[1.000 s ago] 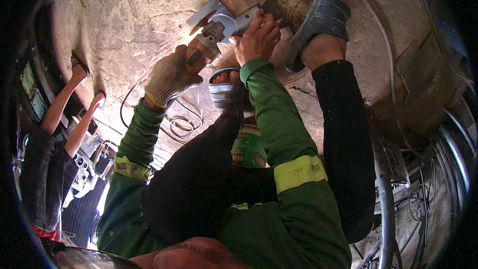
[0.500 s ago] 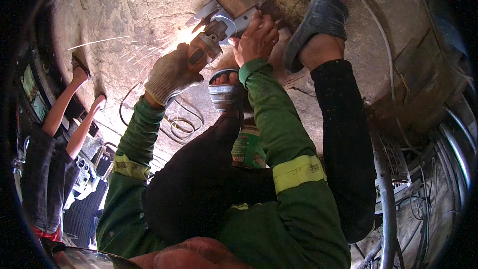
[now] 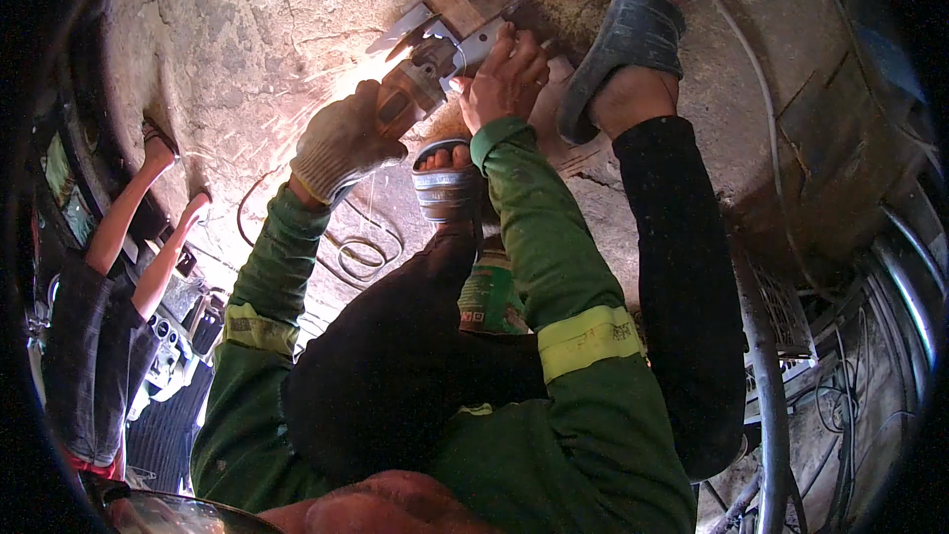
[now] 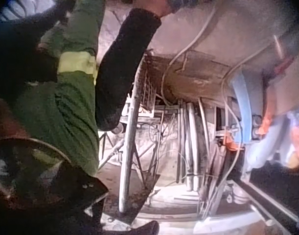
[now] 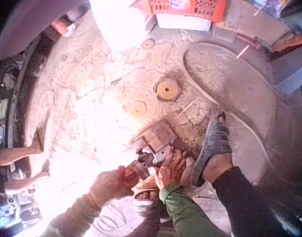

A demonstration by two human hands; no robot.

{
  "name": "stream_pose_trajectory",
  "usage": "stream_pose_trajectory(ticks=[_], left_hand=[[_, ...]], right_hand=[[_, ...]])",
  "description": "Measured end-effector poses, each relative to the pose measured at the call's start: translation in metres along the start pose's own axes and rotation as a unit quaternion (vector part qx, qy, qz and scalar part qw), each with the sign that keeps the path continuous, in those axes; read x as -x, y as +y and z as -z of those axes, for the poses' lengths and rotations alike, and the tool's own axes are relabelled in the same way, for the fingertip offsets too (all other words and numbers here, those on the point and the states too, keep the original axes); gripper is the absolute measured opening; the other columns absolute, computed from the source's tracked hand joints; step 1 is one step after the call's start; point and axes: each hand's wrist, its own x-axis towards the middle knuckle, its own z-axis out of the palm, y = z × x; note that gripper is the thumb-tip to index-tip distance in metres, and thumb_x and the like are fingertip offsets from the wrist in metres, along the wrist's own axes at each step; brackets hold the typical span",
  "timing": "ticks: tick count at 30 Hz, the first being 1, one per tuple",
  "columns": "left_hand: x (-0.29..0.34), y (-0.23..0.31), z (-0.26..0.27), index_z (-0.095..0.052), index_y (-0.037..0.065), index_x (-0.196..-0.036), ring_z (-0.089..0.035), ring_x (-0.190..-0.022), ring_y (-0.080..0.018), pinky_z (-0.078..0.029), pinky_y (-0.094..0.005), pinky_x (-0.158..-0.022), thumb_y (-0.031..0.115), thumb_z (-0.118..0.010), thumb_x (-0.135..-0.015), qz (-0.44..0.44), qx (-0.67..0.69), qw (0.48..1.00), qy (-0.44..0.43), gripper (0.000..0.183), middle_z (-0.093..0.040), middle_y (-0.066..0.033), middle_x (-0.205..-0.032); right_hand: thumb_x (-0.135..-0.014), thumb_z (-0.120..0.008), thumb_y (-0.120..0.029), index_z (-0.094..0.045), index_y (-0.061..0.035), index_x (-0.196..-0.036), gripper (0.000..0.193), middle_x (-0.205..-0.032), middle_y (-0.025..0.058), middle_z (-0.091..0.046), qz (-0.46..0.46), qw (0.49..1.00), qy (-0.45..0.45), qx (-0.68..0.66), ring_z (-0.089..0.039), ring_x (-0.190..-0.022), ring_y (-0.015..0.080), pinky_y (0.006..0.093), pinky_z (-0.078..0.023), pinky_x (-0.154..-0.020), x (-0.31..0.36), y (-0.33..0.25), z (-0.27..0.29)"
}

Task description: The person uses a handheld angle grinder to cut a circular shape out of a metal plate while sitting on the floor, holding the metal piece by hand and with their foot.

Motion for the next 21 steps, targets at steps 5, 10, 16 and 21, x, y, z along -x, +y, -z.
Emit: stream_pose_trajectory(ticks=[5, 10, 16, 21], left_hand=[[-0.003, -0.005, -0.008, -0.049, 0.003, -0.114, -0.069, -0.084, -0.0452, -0.056, -0.0508, -0.072, 0.034, -0.084, -0.066, 0.006, -0.017, 1.000, 0.003, 0.067, -0.069, -0.0248, -0.088], [0.000, -0.006, -0.005, -0.048, 0.002, -0.115, -0.069, -0.083, -0.0459, -0.056, -0.0510, -0.071, 0.035, -0.084, -0.065, -0.004, -0.002, 1.000, -0.001, 0.070, -0.069, -0.0252, -0.088], [-0.001, 0.001, 0.000, -0.052, 0.001, -0.109, -0.069, -0.082, -0.0447, -0.055, -0.0507, -0.070, 0.034, -0.082, -0.068, -0.015, -0.002, 1.000, 0.019, 0.061, -0.069, -0.0240, -0.085], [-0.004, 0.007, 0.001, -0.055, 0.001, -0.106, -0.069, -0.082, -0.0434, -0.056, -0.0504, -0.071, 0.033, -0.080, -0.070, -0.023, 0.003, 0.999, 0.032, 0.055, -0.069, -0.0241, -0.087]], right_hand=[[-0.063, -0.094, -0.038, -0.040, -0.0022, -0.144, 0.104, -0.141, 0.0163, -0.034, -0.001, 1.000, -0.002, 0.010, -0.039, -0.124, 0.0400, 0.0551, -0.038, -0.102, 0.000, -0.001, 0.002], [-0.063, -0.094, -0.039, -0.041, -0.0037, -0.143, 0.102, -0.140, 0.0150, -0.035, 0.002, 1.000, 0.011, 0.007, -0.039, -0.123, 0.0392, 0.0547, -0.039, -0.102, -0.001, 0.000, -0.001], [-0.065, -0.093, -0.037, -0.040, -0.0024, -0.145, 0.102, -0.141, 0.0160, -0.035, -0.011, 1.000, -0.015, 0.010, -0.038, -0.126, 0.0395, 0.0543, -0.035, -0.106, -0.001, -0.001, 0.002], [-0.068, -0.092, -0.037, -0.038, -0.0018, -0.146, 0.102, -0.141, 0.0149, -0.033, 0.000, 0.999, -0.013, 0.030, -0.038, -0.125, 0.0387, 0.0534, -0.037, -0.106, 0.000, 0.001, 0.002]])
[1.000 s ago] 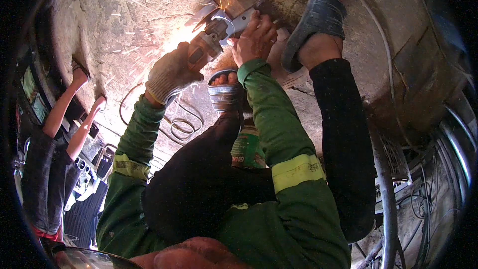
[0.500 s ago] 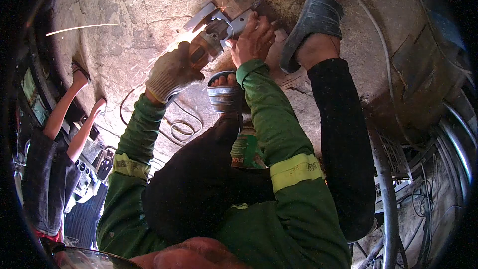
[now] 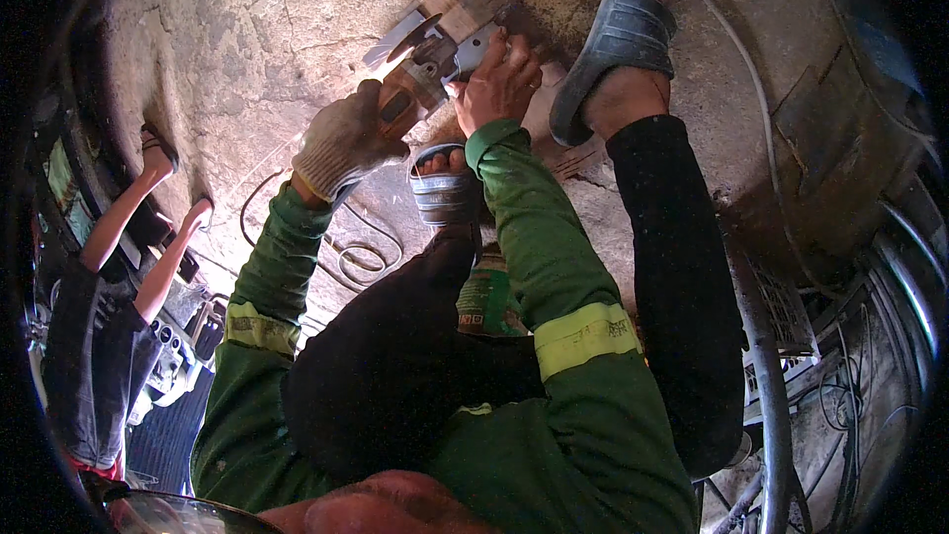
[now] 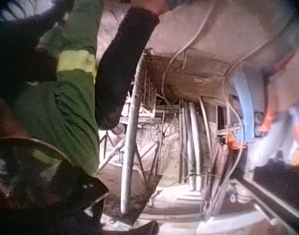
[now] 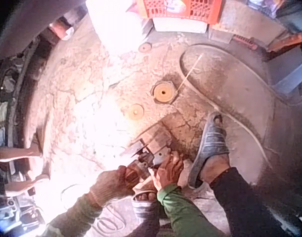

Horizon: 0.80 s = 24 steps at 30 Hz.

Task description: The person uses a handheld angle grinder to cut a circular shape out of a metal plate while sitting on the floor, holding the metal piece by hand and with their foot.

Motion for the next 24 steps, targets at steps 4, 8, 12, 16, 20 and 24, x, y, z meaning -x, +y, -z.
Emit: stream_pose_trajectory(ticks=[4, 8, 12, 16, 20, 24], left_hand=[[-0.004, 0.001, 0.000, -0.055, 0.000, -0.107, -0.070, -0.082, -0.0434, -0.056, -0.0507, -0.071, 0.033, -0.079, -0.071, -0.022, 0.002, 1.000, 0.005, 0.055, -0.070, -0.0240, -0.086], [-0.010, 0.006, 0.000, -0.055, 0.000, -0.107, -0.070, -0.081, -0.0434, -0.056, -0.0505, -0.071, 0.035, -0.079, -0.072, -0.016, 0.005, 1.000, 0.012, 0.055, -0.070, -0.0235, -0.085], [-0.010, 0.011, 0.006, -0.052, 0.002, -0.115, -0.069, -0.090, -0.0453, -0.055, -0.0520, -0.075, 0.038, -0.086, -0.065, 0.037, -0.015, 0.998, -0.046, 0.071, -0.070, -0.0258, -0.093], [-0.004, 0.007, 0.004, -0.054, 0.000, -0.107, -0.070, -0.086, -0.0435, -0.056, -0.0503, -0.073, 0.037, -0.083, -0.070, 0.023, -0.014, 0.999, -0.027, 0.060, -0.071, -0.0247, -0.089], [0.000, 0.007, 0.008, -0.054, 0.000, -0.107, -0.071, -0.087, -0.0418, -0.057, -0.0493, -0.075, 0.036, -0.082, -0.070, 0.048, -0.014, 0.998, -0.045, 0.058, -0.071, -0.0237, -0.089], [0.003, 0.002, 0.007, -0.053, 0.001, -0.111, -0.071, -0.088, -0.0415, -0.056, -0.0494, -0.075, 0.035, -0.082, -0.069, 0.047, -0.032, 0.997, -0.057, 0.062, -0.071, -0.0231, -0.090]], right_hand=[[-0.065, -0.093, -0.032, -0.034, -0.0014, -0.148, 0.106, -0.140, 0.0153, -0.033, -0.011, 1.000, 0.001, -0.007, -0.037, -0.125, 0.0390, 0.0534, -0.037, -0.106, -0.001, -0.006, 0.003], [-0.066, -0.093, -0.032, -0.036, -0.0008, -0.147, 0.103, -0.142, 0.0188, -0.034, -0.010, 1.000, -0.008, -0.023, -0.035, -0.131, 0.0409, 0.0546, -0.032, -0.109, -0.002, 0.000, -0.002], [-0.068, -0.092, -0.033, -0.036, -0.0007, -0.148, 0.103, -0.143, 0.0182, -0.034, -0.007, 1.000, -0.012, -0.012, -0.035, -0.132, 0.0407, 0.0545, -0.032, -0.109, 0.000, 0.000, -0.005], [-0.068, -0.093, -0.037, -0.036, 0.0001, -0.147, 0.104, -0.144, 0.0177, -0.032, -0.015, 0.999, -0.020, -0.022, -0.034, -0.133, 0.0405, 0.0542, -0.032, -0.110, 0.000, 0.001, -0.006], [-0.066, -0.094, -0.038, -0.036, 0.0007, -0.147, 0.107, -0.144, 0.0172, -0.031, -0.017, 0.999, -0.022, -0.040, -0.034, -0.134, 0.0395, 0.0540, -0.032, -0.109, -0.002, 0.001, -0.005], [-0.064, -0.094, -0.036, -0.036, 0.0006, -0.147, 0.108, -0.142, 0.0170, -0.032, -0.003, 0.999, -0.001, -0.043, -0.034, -0.133, 0.0391, 0.0541, -0.032, -0.109, -0.001, 0.002, -0.009]])
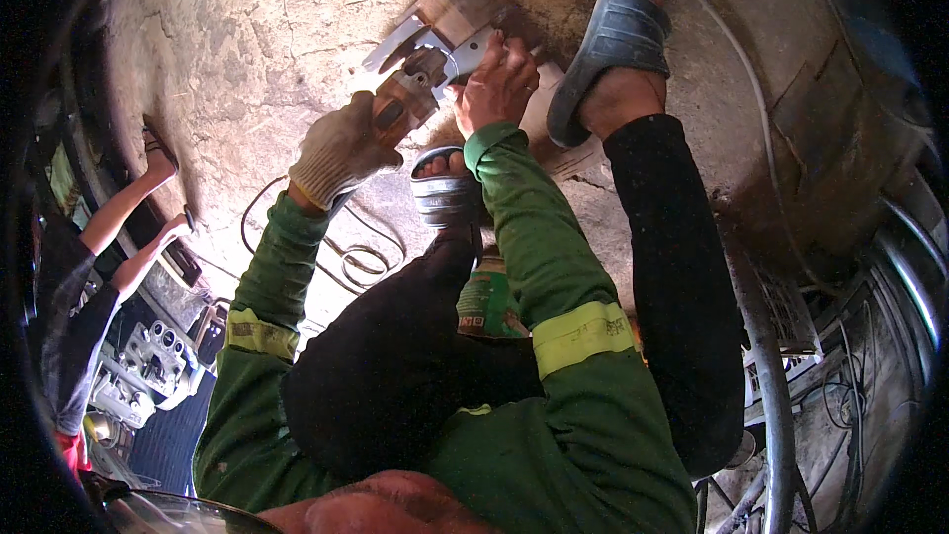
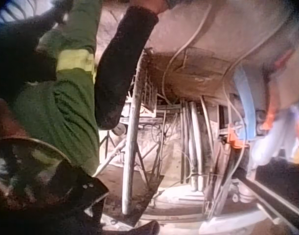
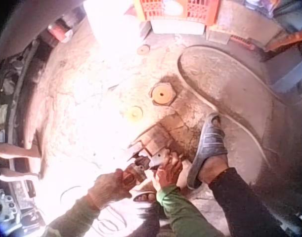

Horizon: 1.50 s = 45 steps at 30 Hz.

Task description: The person uses a handheld angle grinder to cut a circular shape out of a metal plate while sitting on the floor, holding the metal piece by hand and with their foot.

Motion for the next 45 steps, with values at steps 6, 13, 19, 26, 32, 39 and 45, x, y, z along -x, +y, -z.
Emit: stream_pose_trajectory(ticks=[6, 13, 19, 26, 32, 39, 45], left_hand=[[-0.005, 0.000, -0.002, -0.051, 0.001, -0.113, -0.070, -0.086, -0.0434, -0.056, -0.0509, -0.072, 0.036, -0.084, -0.068, -0.019, 0.004, 1.000, 0.005, 0.066, -0.070, -0.0234, -0.089], [-0.011, 0.007, 0.000, -0.055, -0.001, -0.108, -0.071, -0.084, -0.0430, -0.057, -0.0499, -0.072, 0.036, -0.082, -0.069, -0.049, 0.026, 0.997, 0.045, 0.060, -0.071, -0.0238, -0.088], [-0.013, 0.006, -0.004, -0.051, 0.001, -0.110, -0.070, -0.085, -0.0442, -0.056, -0.0508, -0.072, 0.038, -0.086, -0.067, -0.032, 0.013, 0.999, 0.036, 0.066, -0.070, -0.0250, -0.089], [-0.011, 0.007, -0.001, -0.049, 0.002, -0.111, -0.069, -0.085, -0.0448, -0.055, -0.0511, -0.072, 0.038, -0.089, -0.064, -0.027, 0.014, 0.999, 0.027, 0.071, -0.070, -0.0251, -0.088], [-0.009, 0.002, 0.000, -0.055, -0.001, -0.104, -0.071, -0.083, -0.0425, -0.057, -0.0497, -0.072, 0.034, -0.082, -0.069, -0.033, -0.004, 0.999, 0.033, 0.056, -0.070, -0.0246, -0.086], [-0.002, -0.009, -0.004, -0.050, 0.004, -0.113, -0.068, -0.082, -0.0459, -0.054, -0.0520, -0.069, 0.037, -0.086, -0.065, -0.024, 0.008, 1.000, 0.018, 0.069, -0.070, -0.0239, -0.086], [-0.005, -0.004, -0.005, -0.052, 0.003, -0.112, -0.069, -0.082, -0.0451, -0.055, -0.0517, -0.070, 0.038, -0.085, -0.066, -0.032, 0.014, 0.999, 0.028, 0.066, -0.070, -0.0238, -0.085]], right_hand=[[-0.063, -0.094, -0.033, -0.037, 0.0012, -0.147, 0.107, -0.142, 0.0175, -0.033, -0.008, 1.000, -0.001, 0.004, -0.035, -0.133, 0.0398, 0.0543, -0.033, -0.108, 0.000, -0.001, 0.002], [-0.066, -0.093, -0.032, -0.036, 0.0022, -0.148, 0.105, -0.142, 0.0182, -0.034, 0.003, 1.000, 0.000, 0.026, -0.035, -0.133, 0.0411, 0.0543, -0.033, -0.109, 0.001, -0.001, 0.001], [-0.067, -0.093, -0.033, -0.034, 0.0021, -0.148, 0.106, -0.143, 0.0173, -0.031, 0.000, 0.999, -0.001, 0.033, -0.033, -0.133, 0.0403, 0.0550, -0.033, -0.109, 0.002, 0.000, -0.002], [-0.068, -0.092, -0.035, -0.034, 0.0025, -0.149, 0.106, -0.143, 0.0163, -0.030, 0.000, 1.000, -0.006, 0.025, -0.032, -0.133, 0.0397, 0.0544, -0.033, -0.110, 0.001, 0.000, -0.002], [-0.066, -0.093, -0.035, -0.034, 0.0013, -0.149, 0.108, -0.142, 0.0165, -0.031, -0.009, 1.000, 0.000, 0.007, -0.033, -0.133, 0.0401, 0.0543, -0.033, -0.110, 0.000, -0.001, -0.003], [-0.061, -0.096, -0.031, -0.036, -0.0011, -0.147, 0.109, -0.141, 0.0176, -0.032, -0.006, 1.000, 0.012, -0.008, -0.035, -0.132, 0.0406, 0.0544, -0.034, -0.108, -0.001, -0.001, -0.004], [-0.063, -0.095, -0.035, -0.037, -0.0012, -0.146, 0.107, -0.141, 0.0166, -0.032, 0.012, 1.000, 0.027, 0.006, -0.035, -0.128, 0.0401, 0.0543, -0.034, -0.108, 0.000, 0.003, -0.006]])
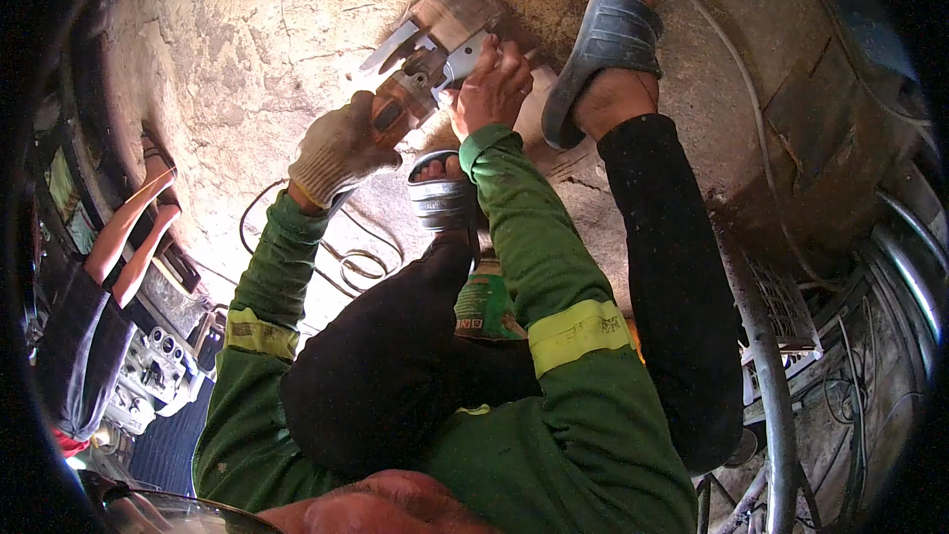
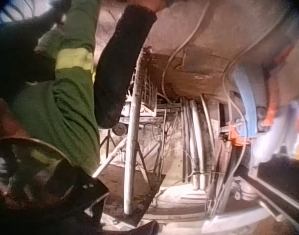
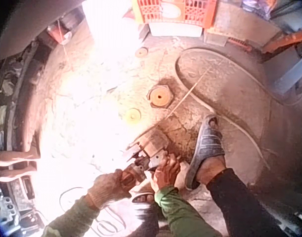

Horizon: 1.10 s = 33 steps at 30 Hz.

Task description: The person uses a handheld angle grinder to cut a circular shape out of a metal plate while sitting on the floor, holding the metal piece by hand and with their foot.

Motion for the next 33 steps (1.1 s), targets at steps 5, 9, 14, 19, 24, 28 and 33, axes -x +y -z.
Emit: stream_pose_trajectory(ticks=[5, 9, 14, 19, 24, 28, 33], left_hand=[[-0.0069, 0.0091, 0.0018, -0.056, -0.001, -0.107, -0.070, -0.082, -0.0431, -0.056, -0.0499, -0.072, 0.040, -0.081, -0.072, -0.008, 0.010, 1.000, 0.018, 0.060, -0.070, -0.0245, -0.084], [-0.0086, 0.0080, 0.0011, -0.051, 0.002, -0.115, -0.069, -0.085, -0.0457, -0.055, -0.0520, -0.071, 0.037, -0.088, -0.064, -0.006, 0.022, 1.000, 0.005, 0.072, -0.070, -0.0247, -0.089], [-0.0087, 0.0136, 0.0064, -0.051, 0.002, -0.115, -0.069, -0.090, -0.0457, -0.055, -0.0518, -0.075, 0.037, -0.088, -0.064, 0.033, 0.000, 0.999, -0.033, 0.072, -0.070, -0.0258, -0.093], [-0.0086, 0.0117, 0.0063, -0.050, 0.002, -0.114, -0.069, -0.091, -0.0455, -0.055, -0.0517, -0.076, 0.037, -0.088, -0.064, 0.019, 0.012, 0.999, -0.023, 0.072, -0.070, -0.0261, -0.094], [-0.0073, 0.0105, 0.0049, -0.054, -0.001, -0.105, -0.070, -0.081, -0.0426, -0.056, -0.0496, -0.072, 0.036, -0.081, -0.072, -0.021, -0.003, 1.000, 0.019, 0.056, -0.070, -0.0241, -0.083], [-0.0071, 0.0105, 0.0041, -0.054, -0.001, -0.106, -0.071, -0.082, -0.0421, -0.056, -0.0493, -0.072, 0.036, -0.081, -0.073, -0.007, -0.007, 1.000, 0.022, 0.056, -0.070, -0.0241, -0.084], [-0.0041, 0.0080, 0.0046, -0.055, -0.002, -0.107, -0.071, -0.083, -0.0423, -0.056, -0.0491, -0.073, 0.037, -0.079, -0.075, -0.015, -0.002, 1.000, 0.011, 0.055, -0.071, -0.0243, -0.084]], right_hand=[[-0.064, -0.094, -0.032, -0.034, 0.0003, -0.148, 0.108, -0.142, 0.0177, -0.033, -0.011, 1.000, -0.012, 0.021, -0.034, -0.132, 0.0401, 0.0540, -0.033, -0.109, 0.0007, -0.0029, 0.0030], [-0.066, -0.093, -0.032, -0.033, 0.0001, -0.148, 0.107, -0.142, 0.0175, -0.032, -0.007, 1.000, -0.015, 0.024, -0.034, -0.132, 0.0400, 0.0542, -0.033, -0.109, 0.0009, -0.0023, 0.0028], [-0.067, -0.093, -0.031, -0.034, -0.0001, -0.149, 0.106, -0.142, 0.0175, -0.032, -0.011, 1.000, -0.022, 0.015, -0.034, -0.133, 0.0400, 0.0550, -0.034, -0.108, 0.0036, -0.0024, 0.0034], [-0.066, -0.093, -0.030, -0.035, -0.0001, -0.148, 0.105, -0.143, 0.0169, -0.032, -0.010, 1.000, -0.013, 0.008, -0.034, -0.132, 0.0405, 0.0555, -0.034, -0.108, 0.0017, -0.0012, 0.0025], [-0.065, -0.094, -0.028, -0.036, -0.0008, -0.148, 0.105, -0.142, 0.0166, -0.033, -0.010, 1.000, -0.007, -0.002, -0.035, -0.131, 0.0407, 0.0560, -0.035, -0.108, 0.0012, -0.0011, 0.0022], [-0.064, -0.094, -0.029, -0.036, -0.0011, -0.148, 0.106, -0.142, 0.0170, -0.033, -0.014, 1.000, -0.011, -0.001, -0.035, -0.131, 0.0408, 0.0562, -0.035, -0.108, 0.0013, -0.0029, 0.0036], [-0.064, -0.095, -0.032, -0.036, -0.0013, -0.148, 0.107, -0.141, 0.0175, -0.033, -0.019, 1.000, -0.011, -0.010, -0.035, -0.132, 0.0404, 0.0558, -0.035, -0.108, 0.0011, -0.0030, 0.0038]])
